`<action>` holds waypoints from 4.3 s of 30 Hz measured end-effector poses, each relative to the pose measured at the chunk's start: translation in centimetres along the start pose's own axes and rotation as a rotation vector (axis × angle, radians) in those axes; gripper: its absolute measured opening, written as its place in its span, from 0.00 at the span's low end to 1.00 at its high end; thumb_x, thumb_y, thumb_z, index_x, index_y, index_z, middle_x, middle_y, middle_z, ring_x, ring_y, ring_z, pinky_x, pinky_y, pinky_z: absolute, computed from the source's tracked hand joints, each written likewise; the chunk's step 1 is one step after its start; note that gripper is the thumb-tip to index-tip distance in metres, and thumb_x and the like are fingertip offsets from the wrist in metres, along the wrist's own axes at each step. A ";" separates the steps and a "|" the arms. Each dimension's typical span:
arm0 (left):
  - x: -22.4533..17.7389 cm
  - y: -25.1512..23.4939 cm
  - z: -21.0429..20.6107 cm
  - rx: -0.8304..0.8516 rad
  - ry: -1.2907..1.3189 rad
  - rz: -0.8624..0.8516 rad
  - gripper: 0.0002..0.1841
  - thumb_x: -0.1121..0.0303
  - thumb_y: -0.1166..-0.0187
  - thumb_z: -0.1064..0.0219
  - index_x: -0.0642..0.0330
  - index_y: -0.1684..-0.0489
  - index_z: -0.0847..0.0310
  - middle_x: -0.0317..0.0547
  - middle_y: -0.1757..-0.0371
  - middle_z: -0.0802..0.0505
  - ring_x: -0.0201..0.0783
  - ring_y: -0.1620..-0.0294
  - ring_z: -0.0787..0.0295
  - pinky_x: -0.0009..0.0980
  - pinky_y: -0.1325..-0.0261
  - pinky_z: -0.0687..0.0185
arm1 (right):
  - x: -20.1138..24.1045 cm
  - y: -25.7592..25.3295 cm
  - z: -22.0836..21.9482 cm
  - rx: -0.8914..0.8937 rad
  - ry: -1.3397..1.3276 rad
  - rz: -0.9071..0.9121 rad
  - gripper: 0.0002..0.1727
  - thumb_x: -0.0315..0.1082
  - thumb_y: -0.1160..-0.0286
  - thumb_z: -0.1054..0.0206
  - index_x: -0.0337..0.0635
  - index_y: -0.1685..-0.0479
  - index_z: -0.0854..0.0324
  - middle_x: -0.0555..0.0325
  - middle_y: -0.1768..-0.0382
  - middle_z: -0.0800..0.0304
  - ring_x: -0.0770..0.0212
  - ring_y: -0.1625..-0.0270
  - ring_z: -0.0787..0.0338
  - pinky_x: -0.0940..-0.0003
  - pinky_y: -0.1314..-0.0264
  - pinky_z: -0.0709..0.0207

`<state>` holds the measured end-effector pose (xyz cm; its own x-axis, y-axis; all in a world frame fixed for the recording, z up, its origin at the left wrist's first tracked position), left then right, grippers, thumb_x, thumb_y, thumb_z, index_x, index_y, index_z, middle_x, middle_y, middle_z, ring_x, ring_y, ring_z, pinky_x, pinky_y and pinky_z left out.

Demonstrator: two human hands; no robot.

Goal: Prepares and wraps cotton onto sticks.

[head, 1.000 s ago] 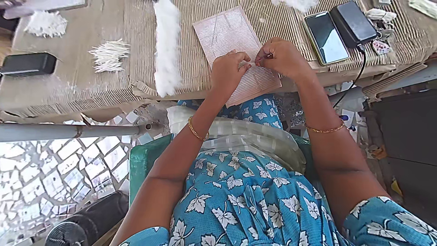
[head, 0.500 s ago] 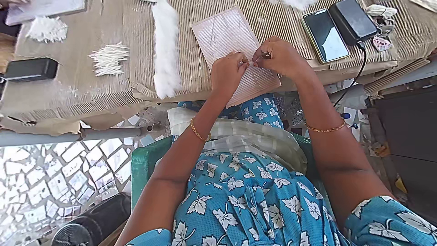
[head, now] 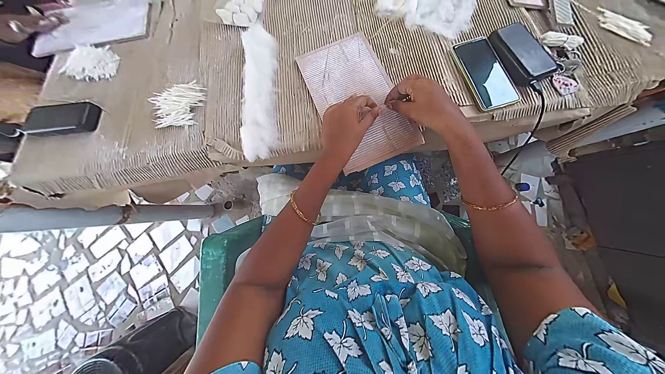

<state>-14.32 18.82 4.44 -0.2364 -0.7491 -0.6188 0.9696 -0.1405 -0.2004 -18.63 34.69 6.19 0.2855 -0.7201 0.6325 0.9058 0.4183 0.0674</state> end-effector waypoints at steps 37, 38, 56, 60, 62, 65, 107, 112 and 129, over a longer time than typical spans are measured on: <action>5.4 10.7 7.6 0.016 0.196 0.001 0.15 0.68 0.05 0.52 0.59 0.28 0.27 0.46 0.53 0.05 0.34 0.67 0.10 0.30 0.62 0.15 | 1.6 0.9 0.9 -0.051 -0.151 0.204 0.08 0.34 0.19 0.32 0.44 0.53 0.07 0.60 0.56 0.08 0.77 0.58 0.15 0.77 0.49 0.22; 4.8 10.7 7.7 0.045 0.110 -0.008 0.15 0.67 0.06 0.49 0.59 0.28 0.26 0.48 0.53 0.06 0.39 0.64 0.09 0.37 0.58 0.13 | 1.7 0.9 0.8 -0.048 -0.141 0.210 0.08 0.34 0.19 0.31 0.44 0.53 0.07 0.60 0.56 0.08 0.76 0.58 0.15 0.76 0.49 0.22; -1.9 5.6 7.6 0.014 -0.209 -0.114 0.14 0.66 0.10 0.41 0.60 0.36 0.16 0.57 0.41 0.08 0.57 0.38 0.11 0.53 0.34 0.20 | 2.8 0.7 -0.3 -0.007 -0.237 0.269 0.08 0.34 0.19 0.33 0.45 0.55 0.08 0.71 0.64 0.08 0.86 0.63 0.17 0.84 0.55 0.24; -0.7 5.0 5.7 0.065 -0.173 0.035 0.14 0.66 0.07 0.45 0.60 0.42 0.14 0.56 0.52 0.07 0.56 0.49 0.08 0.56 0.47 0.18 | 2.4 0.6 -0.2 -0.020 -0.199 0.228 0.08 0.34 0.18 0.34 0.45 0.55 0.08 0.70 0.63 0.08 0.85 0.63 0.18 0.83 0.54 0.25; -0.2 5.3 5.2 0.008 -0.102 0.003 0.14 0.66 0.07 0.45 0.61 0.43 0.13 0.55 0.53 0.07 0.53 0.50 0.08 0.53 0.45 0.18 | 2.3 0.5 -0.3 -0.022 -0.187 0.208 0.08 0.35 0.18 0.33 0.45 0.54 0.08 0.70 0.63 0.08 0.85 0.64 0.18 0.83 0.55 0.25; 0.4 5.5 4.6 -0.042 -0.076 -0.010 0.13 0.65 0.08 0.43 0.61 0.44 0.13 0.56 0.54 0.07 0.54 0.51 0.08 0.53 0.46 0.17 | 2.3 0.4 -0.8 -0.017 -0.169 0.200 0.08 0.35 0.18 0.33 0.45 0.54 0.08 0.69 0.62 0.08 0.84 0.62 0.17 0.82 0.53 0.24; 2.2 6.0 3.2 0.045 -0.229 0.088 0.16 0.62 0.12 0.36 0.72 0.46 0.18 0.70 0.47 0.14 0.71 0.41 0.16 0.63 0.43 0.21 | 2.9 5.7 -6.7 0.195 0.515 0.251 0.53 0.72 0.17 0.58 0.36 0.04 0.56 0.45 0.04 0.56 0.45 0.03 0.56 0.36 0.06 0.68; 2.2 7.7 3.9 0.101 -0.274 0.081 0.12 0.68 0.09 0.41 0.70 0.47 0.20 0.70 0.54 0.11 0.72 0.48 0.12 0.65 0.49 0.22 | 2.9 7.7 -6.7 0.193 0.555 0.239 0.53 0.72 0.17 0.55 0.39 0.04 0.54 0.47 0.05 0.52 0.45 0.04 0.52 0.33 0.07 0.67; 4.4 7.5 7.0 0.014 -0.150 0.147 0.13 0.68 0.08 0.43 0.72 0.46 0.19 0.72 0.55 0.11 0.74 0.51 0.11 0.72 0.50 0.21 | 4.3 3.0 -2.4 0.246 0.249 0.209 0.45 0.62 0.10 0.59 0.37 0.05 0.53 0.47 0.04 0.55 0.46 0.03 0.59 0.31 0.07 0.72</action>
<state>-7.59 9.91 5.55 -0.0814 -0.8500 -0.5205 0.9940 -0.0307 -0.1053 -13.93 31.46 7.23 0.5497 -0.7050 0.4482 0.7270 0.6680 0.1591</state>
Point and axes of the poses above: each hand's wrist, its own y-axis away from the middle knuckle, its own z-axis out of the back of the hand, x = y × z, the point moved 6 cm from there along -y, towards the middle knuckle
